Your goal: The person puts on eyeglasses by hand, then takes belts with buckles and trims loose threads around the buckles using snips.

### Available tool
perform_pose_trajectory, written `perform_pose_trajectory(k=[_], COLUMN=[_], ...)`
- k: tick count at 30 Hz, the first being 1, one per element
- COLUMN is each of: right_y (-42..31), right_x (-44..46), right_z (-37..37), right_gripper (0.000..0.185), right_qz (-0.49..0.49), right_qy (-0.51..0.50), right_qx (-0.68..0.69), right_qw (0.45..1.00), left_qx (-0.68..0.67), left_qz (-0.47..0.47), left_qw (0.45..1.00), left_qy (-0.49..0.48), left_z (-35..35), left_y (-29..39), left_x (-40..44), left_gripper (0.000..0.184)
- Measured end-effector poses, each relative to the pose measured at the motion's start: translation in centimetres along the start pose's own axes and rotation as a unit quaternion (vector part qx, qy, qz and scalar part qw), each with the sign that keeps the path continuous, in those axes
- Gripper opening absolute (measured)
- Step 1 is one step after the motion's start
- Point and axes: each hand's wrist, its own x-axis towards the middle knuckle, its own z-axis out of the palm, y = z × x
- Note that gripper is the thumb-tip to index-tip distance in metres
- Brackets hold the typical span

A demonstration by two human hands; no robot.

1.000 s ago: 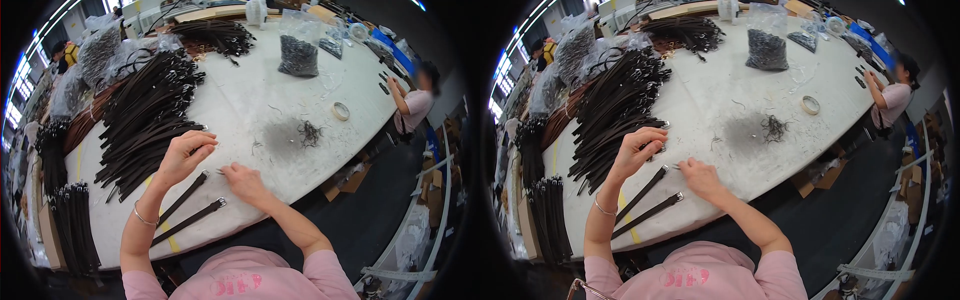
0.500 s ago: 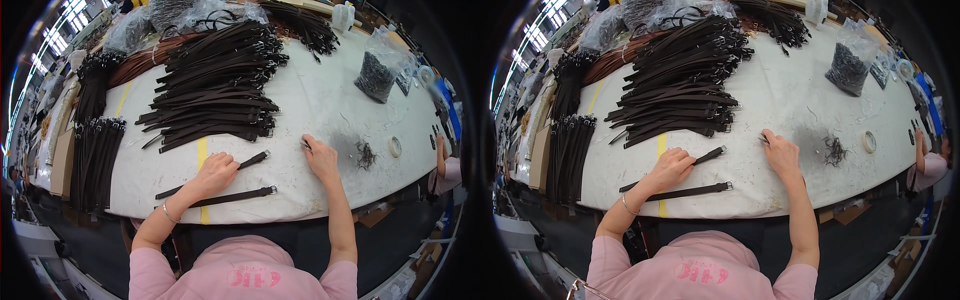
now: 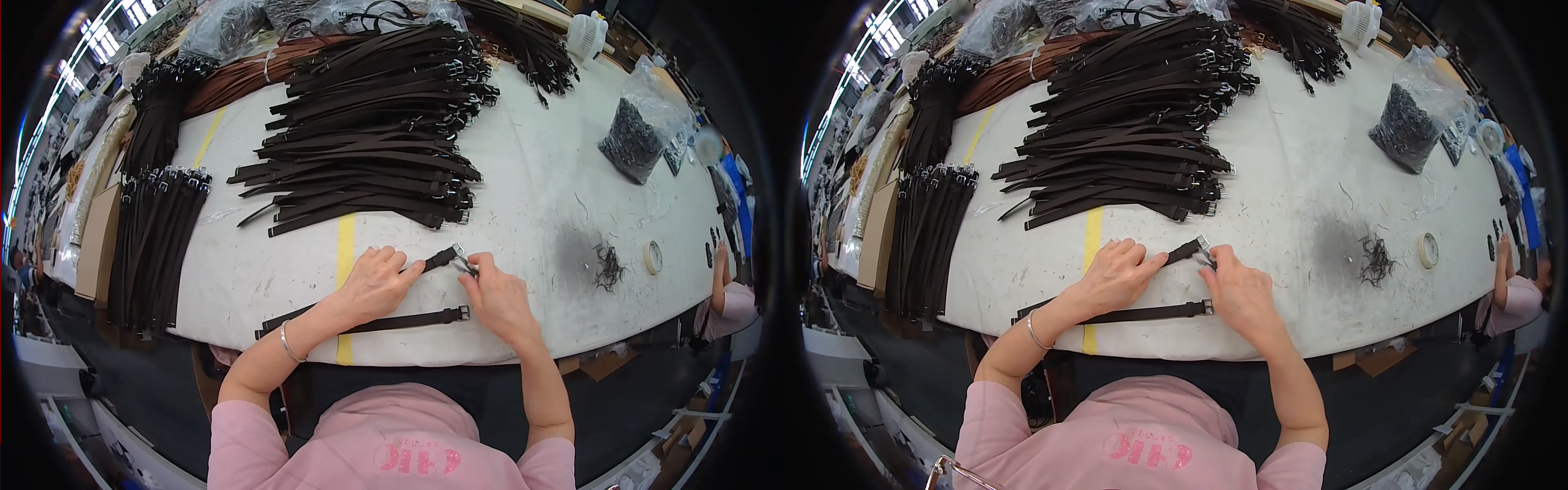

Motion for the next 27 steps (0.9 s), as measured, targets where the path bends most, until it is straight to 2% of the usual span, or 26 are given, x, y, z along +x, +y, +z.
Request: perform_pose_trajectory(k=[13,27], right_y=[-1.2,-1.0], right_x=[1.2,1.5], right_z=[2.0,2.3], right_gripper=[0.020,0.017], right_qz=[-0.056,-0.084], right_qy=[0.016,0.045], right_qx=[-0.105,-0.110], right_qw=[0.993,0.989], left_qx=[-0.020,-0.025], left_qz=[-0.011,-0.014], left_qw=[1.000,1.000], left_qy=[0.020,0.010], left_z=[0.4,0.1], left_y=[0.0,0.1], left_x=[-0.2,-0.1], left_gripper=[0.040,0.040])
